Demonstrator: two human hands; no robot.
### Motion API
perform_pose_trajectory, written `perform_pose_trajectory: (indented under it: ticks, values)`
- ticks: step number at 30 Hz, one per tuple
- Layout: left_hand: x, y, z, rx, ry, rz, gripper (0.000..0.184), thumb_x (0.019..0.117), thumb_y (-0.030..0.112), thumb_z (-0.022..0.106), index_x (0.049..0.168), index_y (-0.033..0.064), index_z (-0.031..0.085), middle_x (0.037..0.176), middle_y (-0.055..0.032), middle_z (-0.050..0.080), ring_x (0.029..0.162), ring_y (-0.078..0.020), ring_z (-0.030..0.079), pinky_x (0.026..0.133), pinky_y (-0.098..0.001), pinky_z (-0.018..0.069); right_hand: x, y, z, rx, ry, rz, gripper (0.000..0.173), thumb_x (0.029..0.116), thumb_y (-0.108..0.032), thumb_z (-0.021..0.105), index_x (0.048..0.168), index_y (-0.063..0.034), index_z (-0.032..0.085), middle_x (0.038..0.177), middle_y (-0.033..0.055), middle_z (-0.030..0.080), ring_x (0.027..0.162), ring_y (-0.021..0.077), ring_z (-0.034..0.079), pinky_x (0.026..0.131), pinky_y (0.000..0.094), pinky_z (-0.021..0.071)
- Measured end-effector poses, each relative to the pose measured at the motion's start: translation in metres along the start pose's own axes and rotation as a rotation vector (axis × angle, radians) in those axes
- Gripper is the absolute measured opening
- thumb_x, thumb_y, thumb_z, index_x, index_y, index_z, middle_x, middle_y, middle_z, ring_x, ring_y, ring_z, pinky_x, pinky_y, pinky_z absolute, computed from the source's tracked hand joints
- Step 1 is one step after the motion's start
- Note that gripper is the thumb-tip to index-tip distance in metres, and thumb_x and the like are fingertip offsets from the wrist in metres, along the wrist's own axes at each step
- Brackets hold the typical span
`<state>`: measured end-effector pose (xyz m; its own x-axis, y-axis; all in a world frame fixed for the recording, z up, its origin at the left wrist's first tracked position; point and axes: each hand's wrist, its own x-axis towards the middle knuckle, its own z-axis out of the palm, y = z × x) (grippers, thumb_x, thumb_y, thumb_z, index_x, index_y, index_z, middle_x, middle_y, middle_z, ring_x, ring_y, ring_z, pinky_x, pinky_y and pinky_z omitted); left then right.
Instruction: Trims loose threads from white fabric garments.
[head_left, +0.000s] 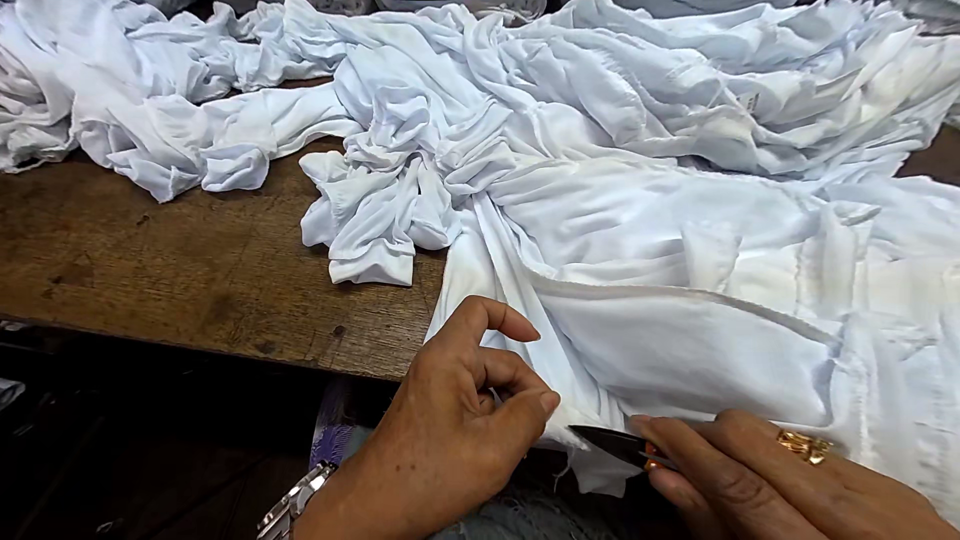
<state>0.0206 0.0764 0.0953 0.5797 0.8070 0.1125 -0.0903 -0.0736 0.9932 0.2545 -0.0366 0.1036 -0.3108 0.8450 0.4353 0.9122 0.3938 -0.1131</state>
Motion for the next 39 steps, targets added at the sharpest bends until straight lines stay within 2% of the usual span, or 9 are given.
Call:
perform_pose_trajectory:
  ticks: [8, 22, 27, 30, 33, 34, 36, 37, 39]
  values:
    - [0.002, 0.003, -0.005, -0.075, 0.005, -0.189, 0.038, 0.0929, 0.003, 0.068, 0.127, 0.0091, 0.051, 0.075, -0.0077, 0.071, 0.051, -0.0077, 0.056, 0.045, -0.0166, 0.0393, -0.007, 0.003, 0.002, -0.034, -0.003, -0.029, 0.041, 0.1071, -0.034, 0.05, 0.125, -0.0032, 0.069, 0.084, 0.0133, 0.063, 0.069, 0.027, 0.057, 0.059, 0.0384, 0.0426]
    - [-0.001, 0.003, -0.002, -0.239, 0.028, -0.299, 0.037, 0.0939, 0.0, 0.066, 0.126, 0.0077, 0.049, 0.075, -0.0103, 0.071, 0.046, -0.0034, 0.048, 0.042, -0.0144, 0.0322, -0.003, -0.004, 0.008, -0.035, 0.04, -0.012, 0.04, 0.107, -0.032, 0.05, 0.125, -0.0023, 0.068, 0.083, 0.0131, 0.063, 0.069, 0.0265, 0.056, 0.059, 0.0375, 0.0425]
    - [-0.002, 0.001, 0.0, -0.227, 0.033, -0.311, 0.038, 0.0939, 0.0, 0.065, 0.127, 0.0085, 0.049, 0.074, -0.0103, 0.071, 0.045, -0.0037, 0.047, 0.041, -0.015, 0.0308, -0.001, -0.004, 0.01, -0.032, 0.03, -0.02, 0.035, 0.1065, -0.029, 0.051, 0.118, -0.0029, 0.071, 0.08, 0.0121, 0.063, 0.067, 0.0258, 0.057, 0.057, 0.0376, 0.0427]
    - [-0.003, 0.0, -0.001, -0.278, 0.059, -0.333, 0.037, 0.0934, 0.0, 0.067, 0.126, 0.0077, 0.05, 0.077, -0.0114, 0.071, 0.046, -0.0043, 0.049, 0.042, -0.015, 0.033, -0.002, -0.001, 0.002, 0.178, 0.002, 0.077, 0.038, 0.1092, -0.029, 0.043, 0.118, -0.0021, 0.068, 0.084, 0.0149, 0.064, 0.071, 0.0246, 0.06, 0.06, 0.0371, 0.047]
    - [-0.004, -0.003, -0.002, -0.323, 0.061, -0.279, 0.033, 0.092, -0.002, 0.068, 0.121, 0.0051, 0.055, 0.079, -0.0147, 0.071, 0.051, -0.0089, 0.057, 0.046, -0.0167, 0.043, -0.006, 0.006, -0.005, 0.562, 0.074, 0.202, 0.055, 0.111, -0.044, 0.032, 0.117, 0.001, 0.063, 0.083, 0.0101, 0.058, 0.069, 0.0113, 0.053, 0.062, 0.0259, 0.0456]
    - [-0.005, -0.004, -0.003, -0.339, 0.053, -0.259, 0.029, 0.092, -0.003, 0.068, 0.118, 0.0046, 0.057, 0.079, -0.0157, 0.071, 0.053, -0.0097, 0.058, 0.047, -0.0172, 0.0444, -0.006, 0.005, -0.006, 0.636, 0.084, 0.206, 0.055, 0.1087, -0.048, 0.037, 0.112, 0.0005, 0.062, 0.082, 0.0087, 0.058, 0.07, 0.0101, 0.054, 0.064, 0.0256, 0.0459]
    - [-0.006, -0.005, -0.002, -0.373, 0.044, -0.226, 0.024, 0.0919, -0.004, 0.067, 0.113, 0.0036, 0.06, 0.081, -0.0182, 0.071, 0.056, -0.0114, 0.061, 0.05, -0.0185, 0.0474, -0.007, -0.005, -0.002, 0.695, 0.08, 0.193, 0.043, 0.0997, -0.041, 0.062, 0.099, 0.0015, 0.062, 0.081, 0.012, 0.061, 0.075, 0.0157, 0.058, 0.07, 0.0309, 0.049]
    - [-0.007, -0.005, -0.001, -0.386, 0.042, -0.21, 0.022, 0.0917, -0.005, 0.067, 0.112, 0.0024, 0.061, 0.084, -0.0197, 0.071, 0.059, -0.0136, 0.064, 0.053, -0.0206, 0.051, -0.006, -0.015, 0.003, 0.684, 0.086, 0.214, 0.039, 0.0935, -0.037, 0.073, 0.094, 0.0013, 0.062, 0.079, 0.0127, 0.061, 0.074, 0.0177, 0.058, 0.069, 0.0328, 0.0485]
    - [-0.009, -0.004, 0.0, -0.411, 0.031, -0.164, 0.019, 0.0904, -0.009, 0.066, 0.107, -0.0001, 0.064, 0.089, -0.0203, 0.071, 0.069, -0.0185, 0.071, 0.063, -0.0276, 0.0612, 0.0, -0.034, 0.015, 0.631, 0.092, 0.291, 0.043, 0.0866, -0.038, 0.083, 0.094, 0.0011, 0.066, 0.079, 0.0108, 0.064, 0.071, 0.0138, 0.058, 0.064, 0.0287, 0.0487]
